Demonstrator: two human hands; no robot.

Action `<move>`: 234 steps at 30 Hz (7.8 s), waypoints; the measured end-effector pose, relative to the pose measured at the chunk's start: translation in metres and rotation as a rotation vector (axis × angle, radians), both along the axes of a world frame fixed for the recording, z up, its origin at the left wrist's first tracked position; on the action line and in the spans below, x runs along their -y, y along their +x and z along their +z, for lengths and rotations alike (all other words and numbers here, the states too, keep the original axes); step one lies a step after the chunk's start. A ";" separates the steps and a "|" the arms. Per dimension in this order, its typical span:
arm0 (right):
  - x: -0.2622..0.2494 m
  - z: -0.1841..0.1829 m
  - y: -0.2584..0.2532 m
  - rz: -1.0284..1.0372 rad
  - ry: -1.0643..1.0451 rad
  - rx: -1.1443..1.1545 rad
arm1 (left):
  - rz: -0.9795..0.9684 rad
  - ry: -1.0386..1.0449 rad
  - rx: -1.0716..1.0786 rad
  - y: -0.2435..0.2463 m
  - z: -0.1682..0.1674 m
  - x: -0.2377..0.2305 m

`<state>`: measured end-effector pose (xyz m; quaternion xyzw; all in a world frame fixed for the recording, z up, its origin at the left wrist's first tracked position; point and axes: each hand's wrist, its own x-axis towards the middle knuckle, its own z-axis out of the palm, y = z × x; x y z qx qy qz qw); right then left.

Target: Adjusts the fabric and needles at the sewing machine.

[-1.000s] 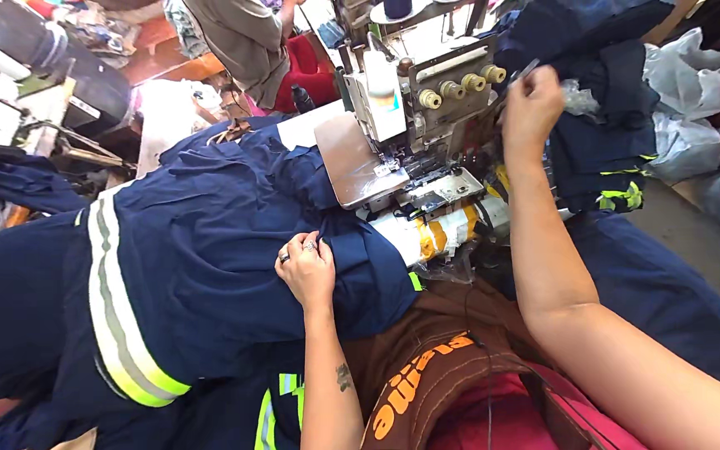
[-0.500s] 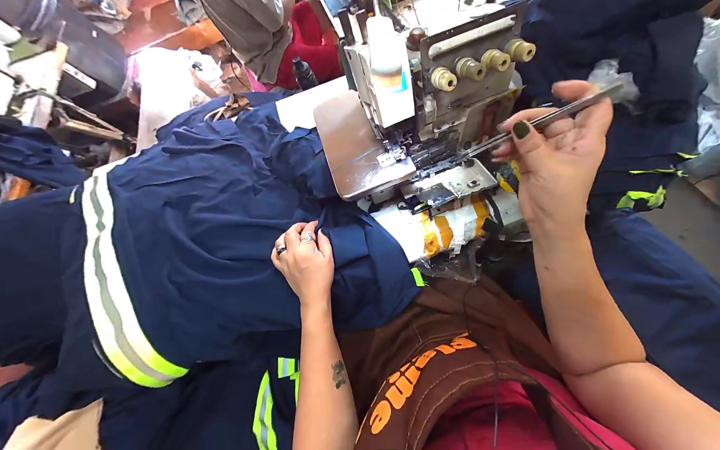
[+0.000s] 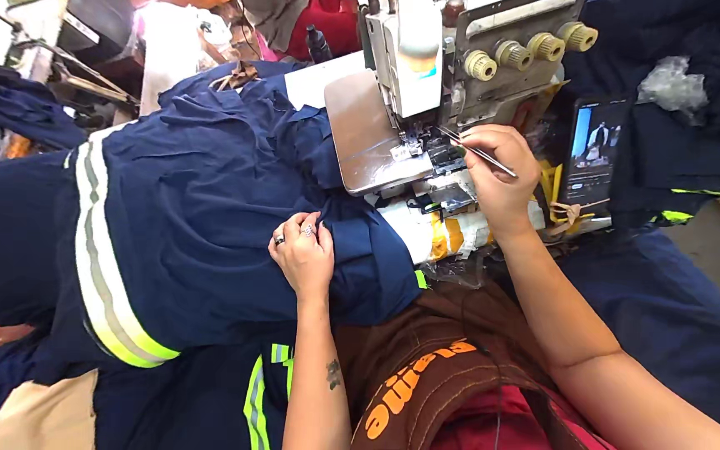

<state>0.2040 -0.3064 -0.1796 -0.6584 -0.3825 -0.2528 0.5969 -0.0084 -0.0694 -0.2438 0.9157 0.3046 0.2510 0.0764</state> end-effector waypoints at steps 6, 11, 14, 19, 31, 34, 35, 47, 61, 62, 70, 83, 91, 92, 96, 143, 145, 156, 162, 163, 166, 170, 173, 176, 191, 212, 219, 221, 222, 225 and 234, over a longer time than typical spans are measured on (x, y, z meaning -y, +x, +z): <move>0.001 -0.011 -0.004 -0.049 -0.020 -0.013 | -0.004 0.013 0.002 0.000 -0.001 0.000; 0.005 -0.014 -0.007 -0.048 -0.011 -0.071 | -0.002 0.022 0.004 0.000 -0.002 -0.001; 0.001 -0.013 -0.005 -0.058 -0.044 -0.058 | -0.004 0.012 -0.002 0.000 -0.001 -0.001; 0.003 -0.012 -0.010 -0.091 -0.102 -0.039 | -0.008 0.012 -0.006 0.000 0.000 0.000; 0.012 -0.011 -0.008 -0.080 -0.062 -0.094 | -0.010 0.019 -0.013 0.001 0.002 -0.001; 0.026 -0.006 -0.015 -0.012 0.033 -0.251 | 0.000 0.023 -0.020 0.001 0.001 0.000; 0.033 -0.003 -0.019 0.003 0.072 -0.303 | 0.001 0.024 -0.024 0.001 0.001 0.000; 0.052 -0.013 -0.012 -0.373 -0.231 -0.338 | -0.006 0.032 -0.001 0.001 0.001 0.000; 0.042 -0.017 -0.009 -0.373 -0.166 -0.414 | -0.006 0.044 0.014 0.000 -0.001 -0.001; 0.046 -0.017 -0.008 -0.391 -0.174 -0.406 | -0.006 0.042 0.015 0.001 -0.001 -0.001; 0.048 -0.018 -0.022 -0.362 -0.209 -0.336 | -0.003 0.039 0.022 0.000 -0.001 -0.001; 0.047 -0.021 -0.015 -0.384 -0.179 -0.385 | -0.006 0.025 0.014 0.000 -0.001 -0.001; 0.021 -0.015 -0.022 -0.391 -0.253 -0.365 | -0.009 0.034 0.016 -0.001 -0.001 0.000; 0.019 -0.015 -0.021 -0.422 -0.297 -0.354 | -0.008 0.035 0.015 -0.001 -0.001 -0.001; 0.012 -0.014 -0.021 -0.492 -0.374 -0.325 | -0.008 0.032 0.008 -0.001 -0.001 -0.001; 0.012 -0.005 -0.024 -0.249 -0.354 -0.277 | -0.003 0.033 0.000 0.000 0.002 -0.001; 0.010 -0.006 -0.023 -0.269 -0.400 -0.258 | -0.004 0.032 -0.002 0.000 0.002 0.000; 0.043 0.012 -0.052 0.038 -0.352 -0.398 | -0.343 0.179 0.196 0.019 0.016 0.076; 0.056 0.016 -0.052 0.173 -0.272 -0.338 | -0.523 0.044 0.346 0.070 0.005 0.112; 0.058 0.017 -0.045 0.132 -0.228 -0.358 | -0.502 0.012 0.335 0.072 0.005 0.109; 0.055 0.015 -0.019 -0.052 -0.238 -0.371 | -0.555 -0.107 0.255 0.072 0.002 0.103; 0.030 0.004 -0.005 -0.129 -0.431 -0.360 | -0.591 -0.201 0.222 0.070 -0.002 0.099; 0.016 0.001 -0.005 -0.119 -0.480 -0.307 | -0.540 -0.347 0.256 0.068 -0.002 0.094; 0.013 0.007 -0.003 -0.024 -0.426 -0.388 | -0.531 -0.449 0.272 0.071 0.000 0.094; 0.016 0.019 -0.002 -0.037 -0.492 -0.477 | -0.511 -0.586 0.384 0.076 0.002 0.093; 0.027 0.063 -0.022 0.009 -0.532 -0.130 | -0.503 -0.595 0.729 0.127 0.159 0.019; -0.019 0.029 -0.024 -0.079 -0.643 0.063 | -0.576 -1.075 0.630 0.221 0.185 0.001; -0.021 0.031 -0.021 -0.083 -0.634 0.088 | -0.588 -1.172 0.673 0.235 0.181 0.001; -0.020 0.032 -0.018 -0.083 -0.635 0.094 | -0.581 -1.195 0.691 0.239 0.179 0.002; -0.021 0.032 -0.010 -0.097 -0.650 0.090 | -0.560 -1.157 0.708 0.248 0.172 -0.002; -0.026 0.024 0.002 -0.103 -0.626 0.334 | -0.437 -0.997 0.614 0.261 0.162 -0.016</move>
